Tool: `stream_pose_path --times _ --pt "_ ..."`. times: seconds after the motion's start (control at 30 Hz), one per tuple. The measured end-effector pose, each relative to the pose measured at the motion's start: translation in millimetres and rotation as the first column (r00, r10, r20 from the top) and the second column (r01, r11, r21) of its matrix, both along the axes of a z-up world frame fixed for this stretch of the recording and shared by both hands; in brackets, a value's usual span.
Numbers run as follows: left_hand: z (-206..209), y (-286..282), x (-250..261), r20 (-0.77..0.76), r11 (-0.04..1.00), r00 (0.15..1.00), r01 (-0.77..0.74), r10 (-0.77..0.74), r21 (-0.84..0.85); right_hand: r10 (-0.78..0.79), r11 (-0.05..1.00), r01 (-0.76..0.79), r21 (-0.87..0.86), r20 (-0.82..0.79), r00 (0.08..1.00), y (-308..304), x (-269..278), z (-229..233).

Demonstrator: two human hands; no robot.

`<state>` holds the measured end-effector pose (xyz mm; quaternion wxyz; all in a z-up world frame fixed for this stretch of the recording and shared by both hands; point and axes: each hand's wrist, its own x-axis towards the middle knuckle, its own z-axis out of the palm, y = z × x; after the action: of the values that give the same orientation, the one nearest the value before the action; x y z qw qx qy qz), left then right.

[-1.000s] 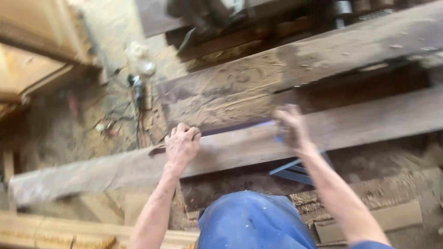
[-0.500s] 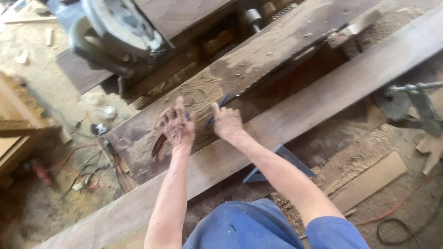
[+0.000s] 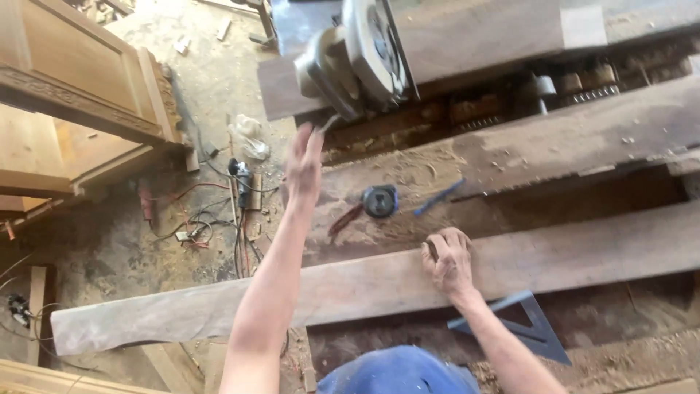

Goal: Measuring, marking, and cutting a wooden board using a tape measure, speed square, pencil, and circular saw.

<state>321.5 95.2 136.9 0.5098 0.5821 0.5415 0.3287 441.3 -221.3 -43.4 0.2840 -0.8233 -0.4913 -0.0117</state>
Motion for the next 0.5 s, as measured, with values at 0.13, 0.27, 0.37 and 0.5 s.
stream_pose_path --times 0.13,0.27,0.37,0.5 --pt "-28 84 75 0.149 0.993 0.989 0.008 0.010 -0.118 -0.052 0.990 0.073 -0.122 0.168 0.984 2 -8 -18" --pt "-39 118 112 0.400 0.934 0.908 0.029 0.123 -0.355 -0.046 0.999 0.046 -0.002 0.140 0.989 21 -5 17" --pt "3 103 94 0.403 0.938 0.909 0.042 0.108 -0.345 -0.019 1.000 0.018 0.009 0.147 0.989 29 -9 40" --pt "4 79 9 0.432 0.975 0.881 -0.129 0.196 -0.179 0.030 0.998 -0.024 -0.053 0.119 0.992 26 -10 54"
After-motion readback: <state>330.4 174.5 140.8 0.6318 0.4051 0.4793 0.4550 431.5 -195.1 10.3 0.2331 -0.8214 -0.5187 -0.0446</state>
